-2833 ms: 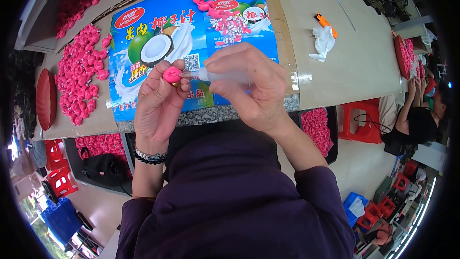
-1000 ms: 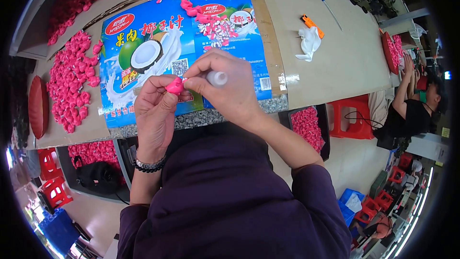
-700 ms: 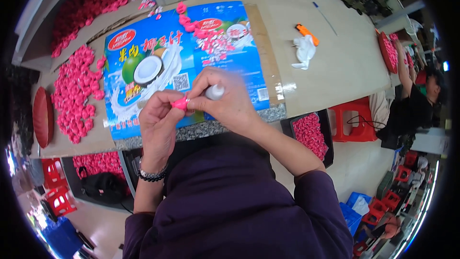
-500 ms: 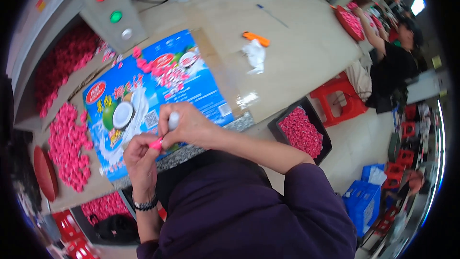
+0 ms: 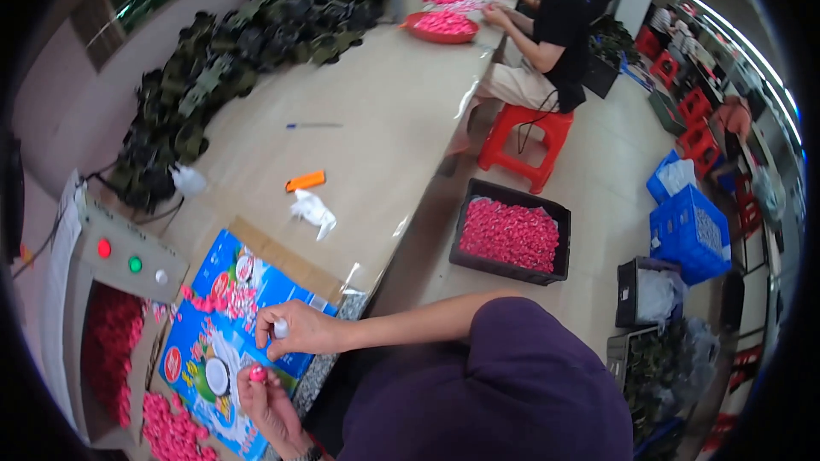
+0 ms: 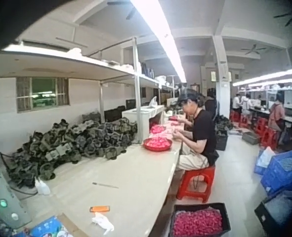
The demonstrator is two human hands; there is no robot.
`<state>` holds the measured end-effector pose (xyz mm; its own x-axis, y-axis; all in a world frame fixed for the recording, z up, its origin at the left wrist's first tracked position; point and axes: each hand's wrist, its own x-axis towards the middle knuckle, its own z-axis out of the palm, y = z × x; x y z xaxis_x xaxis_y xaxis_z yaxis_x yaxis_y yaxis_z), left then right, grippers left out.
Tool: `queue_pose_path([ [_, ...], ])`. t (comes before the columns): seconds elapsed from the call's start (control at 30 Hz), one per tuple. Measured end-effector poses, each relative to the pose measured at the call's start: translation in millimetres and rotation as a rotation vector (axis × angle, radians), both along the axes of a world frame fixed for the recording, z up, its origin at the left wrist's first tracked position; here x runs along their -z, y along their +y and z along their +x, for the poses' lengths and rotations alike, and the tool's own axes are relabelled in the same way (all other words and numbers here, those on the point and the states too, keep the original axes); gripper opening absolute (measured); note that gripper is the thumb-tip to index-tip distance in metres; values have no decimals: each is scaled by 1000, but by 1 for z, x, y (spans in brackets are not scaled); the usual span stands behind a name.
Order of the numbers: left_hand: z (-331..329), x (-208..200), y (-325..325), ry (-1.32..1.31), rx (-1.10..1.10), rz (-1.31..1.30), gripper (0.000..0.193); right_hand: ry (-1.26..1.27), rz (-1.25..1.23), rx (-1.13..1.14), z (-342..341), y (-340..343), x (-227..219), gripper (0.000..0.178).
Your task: The person assembles small pink plastic flower-like toy components by applying glue from a glue bottle.
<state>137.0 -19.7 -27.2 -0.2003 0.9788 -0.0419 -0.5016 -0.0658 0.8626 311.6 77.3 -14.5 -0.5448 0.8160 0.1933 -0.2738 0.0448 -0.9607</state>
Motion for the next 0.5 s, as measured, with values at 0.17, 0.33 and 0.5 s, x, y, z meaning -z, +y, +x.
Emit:
queue_pose_path([
  [0.17, 2, -24, -5, -212, 94, -35, 19, -36, 111, 397, 82, 18, 3, 8],
  [0.33, 0, -21, -6, -84, 66, -41, 14, -124, 158, 619, 140, 0, 18, 7],
  [0.5, 20, -45, -2, 110, -26, -154, 12, -71, 125, 548, 119, -15, 26, 10],
])
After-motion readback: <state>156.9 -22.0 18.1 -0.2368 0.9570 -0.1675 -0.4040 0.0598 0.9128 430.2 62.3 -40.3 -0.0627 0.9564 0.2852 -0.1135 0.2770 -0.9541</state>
